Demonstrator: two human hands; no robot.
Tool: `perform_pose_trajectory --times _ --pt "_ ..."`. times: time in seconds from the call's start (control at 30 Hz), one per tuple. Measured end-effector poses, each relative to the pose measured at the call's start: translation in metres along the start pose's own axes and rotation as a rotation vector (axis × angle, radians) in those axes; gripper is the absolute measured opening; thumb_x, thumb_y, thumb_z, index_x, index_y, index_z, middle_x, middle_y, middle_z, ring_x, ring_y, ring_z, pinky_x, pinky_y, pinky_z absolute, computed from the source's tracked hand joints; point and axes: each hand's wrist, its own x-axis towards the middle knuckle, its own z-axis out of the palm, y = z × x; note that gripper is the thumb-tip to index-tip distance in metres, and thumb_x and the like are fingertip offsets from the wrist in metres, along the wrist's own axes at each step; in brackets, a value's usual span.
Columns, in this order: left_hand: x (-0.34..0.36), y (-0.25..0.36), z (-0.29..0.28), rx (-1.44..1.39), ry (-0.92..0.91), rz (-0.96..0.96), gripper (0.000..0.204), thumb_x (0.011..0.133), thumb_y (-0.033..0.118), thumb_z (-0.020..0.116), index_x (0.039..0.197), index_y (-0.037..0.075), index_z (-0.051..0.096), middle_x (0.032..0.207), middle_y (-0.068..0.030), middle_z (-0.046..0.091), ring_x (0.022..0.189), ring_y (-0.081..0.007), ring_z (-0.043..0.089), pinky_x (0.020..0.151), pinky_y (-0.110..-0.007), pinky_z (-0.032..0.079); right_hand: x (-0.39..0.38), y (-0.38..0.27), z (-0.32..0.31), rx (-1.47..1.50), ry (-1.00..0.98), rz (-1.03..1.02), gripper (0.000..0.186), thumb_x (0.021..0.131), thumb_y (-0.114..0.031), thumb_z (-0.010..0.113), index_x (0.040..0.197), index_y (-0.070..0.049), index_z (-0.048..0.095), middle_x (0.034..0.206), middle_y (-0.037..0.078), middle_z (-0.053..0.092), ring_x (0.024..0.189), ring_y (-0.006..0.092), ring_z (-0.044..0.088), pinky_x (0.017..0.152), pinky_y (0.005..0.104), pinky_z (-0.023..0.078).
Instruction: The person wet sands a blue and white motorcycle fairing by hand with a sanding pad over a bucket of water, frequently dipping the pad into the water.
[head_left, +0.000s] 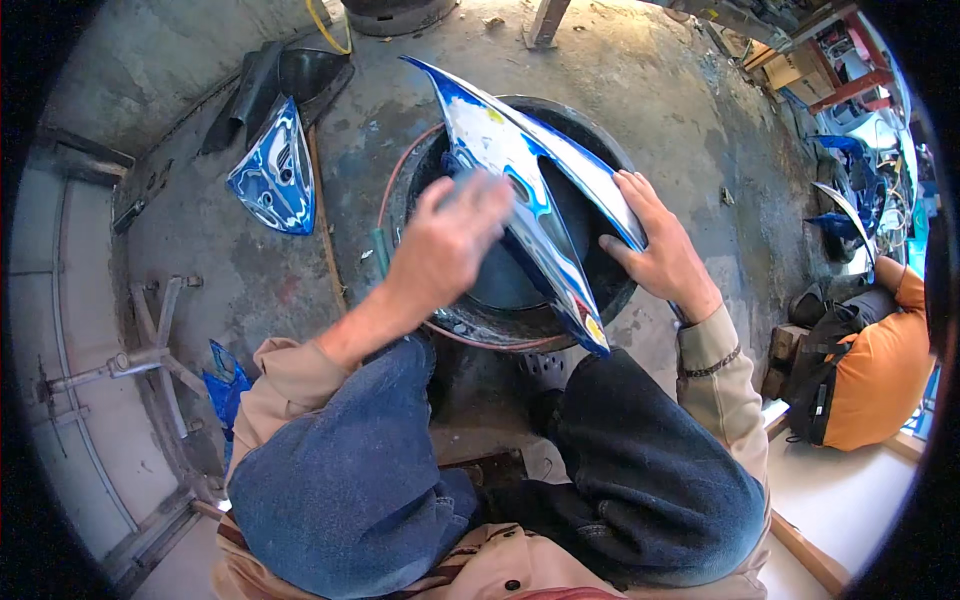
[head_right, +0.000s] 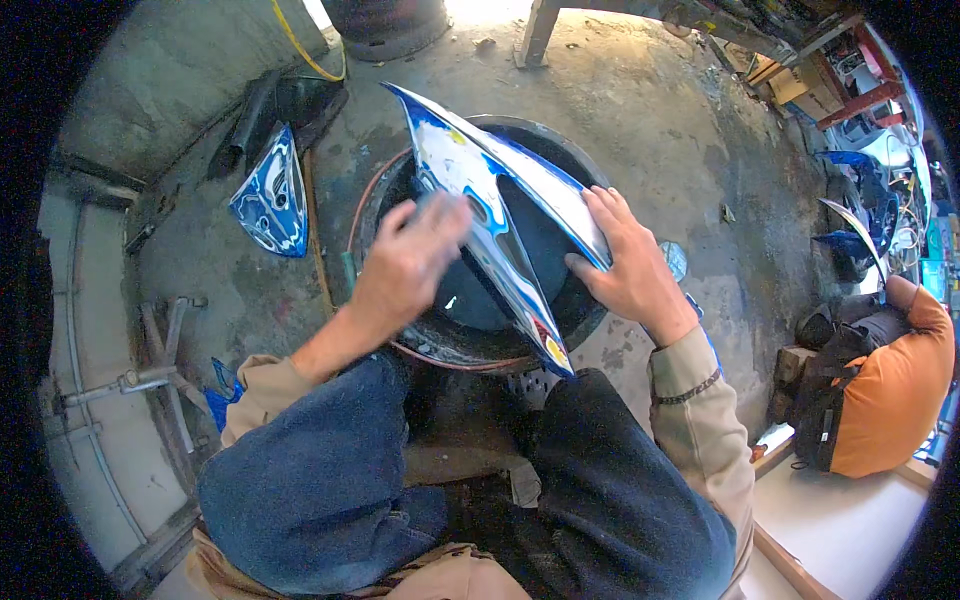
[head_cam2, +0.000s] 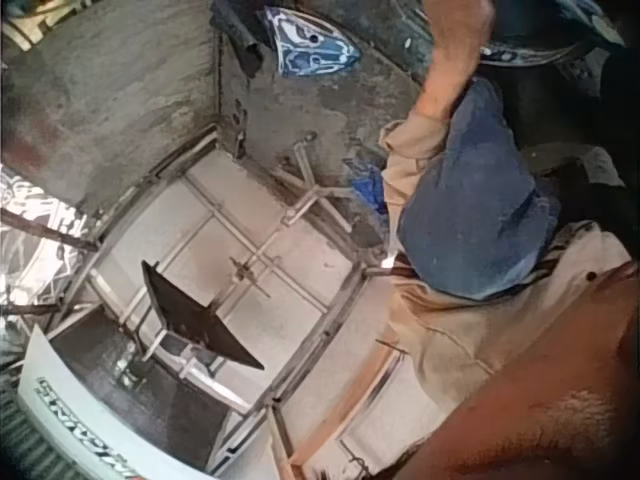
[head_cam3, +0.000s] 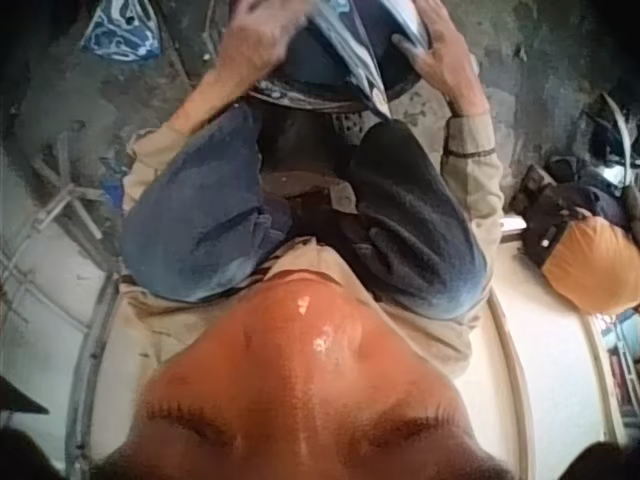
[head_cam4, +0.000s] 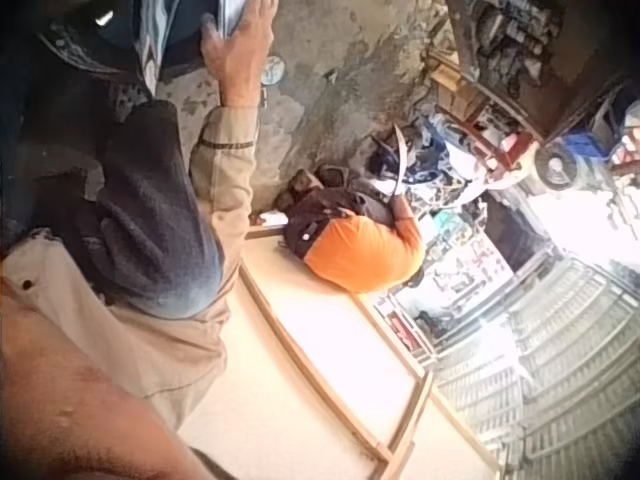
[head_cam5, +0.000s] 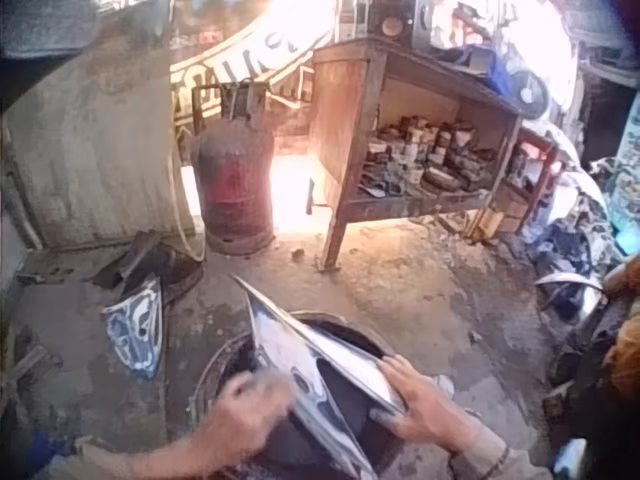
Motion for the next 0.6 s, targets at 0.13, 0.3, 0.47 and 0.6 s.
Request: perform_pose_trajectory --times 0.13,0.3,0.47,0.6 --pt "-0.023 0.032 -0.004 -0.097 -0.208 0.33 0.05 0.107 0.014 0.059 0.156 0.013 0.064 0.161 -0.0097 0.065 0.153 -0.0248 0.059 0.127 -0.053 0.039 0.001 -0.004 0.001 -0.01 -0.009 -0.007 0.085 0.09 -0.02 0.084 0.162 0.005 0.048 0.17 0.032 0.046 0.163 0.0468 0.037 0.132 0.0508 0.035" --pt "-0.005 -0.019 -0.012 -0.033 -0.03 -0.044 0.049 0.105 0.004 0.062 0.154 0.011 0.066 0.158 -0.0145 0.067 0.149 -0.0321 0.062 0.124 -0.055 0.038 -0.008 -0.023 -0.006 -0.047 0.019 -0.171 0.089 0.093 -0.03 0.086 0.165 0.004 0.046 0.174 0.03 0.041 0.165 0.0458 0.035 0.135 0.0507 0.031" --pt "-0.021 0.023 -0.014 -0.089 -0.188 0.202 0.051 0.106 0.009 0.062 0.156 0.009 0.064 0.163 -0.0117 0.063 0.153 -0.034 0.058 0.125 -0.052 0.043 -0.012 -0.041 -0.005 -0.07 -0.064 -0.258 0.101 0.094 -0.045 0.085 0.167 0.007 0.039 0.176 0.029 0.039 0.166 0.0445 0.034 0.136 0.0513 0.029" --pt "-0.009 0.018 -0.012 -0.075 -0.185 0.274 0.051 0.105 0.008 0.06 0.155 0.017 0.067 0.16 -0.0109 0.066 0.153 -0.0259 0.059 0.125 -0.054 0.04 -0.014 -0.026 -0.007 -0.026 -0.066 -0.288 0.096 0.095 -0.035 0.085 0.17 0.002 0.038 0.178 0.025 0.036 0.167 0.0424 0.033 0.136 0.0518 0.029"
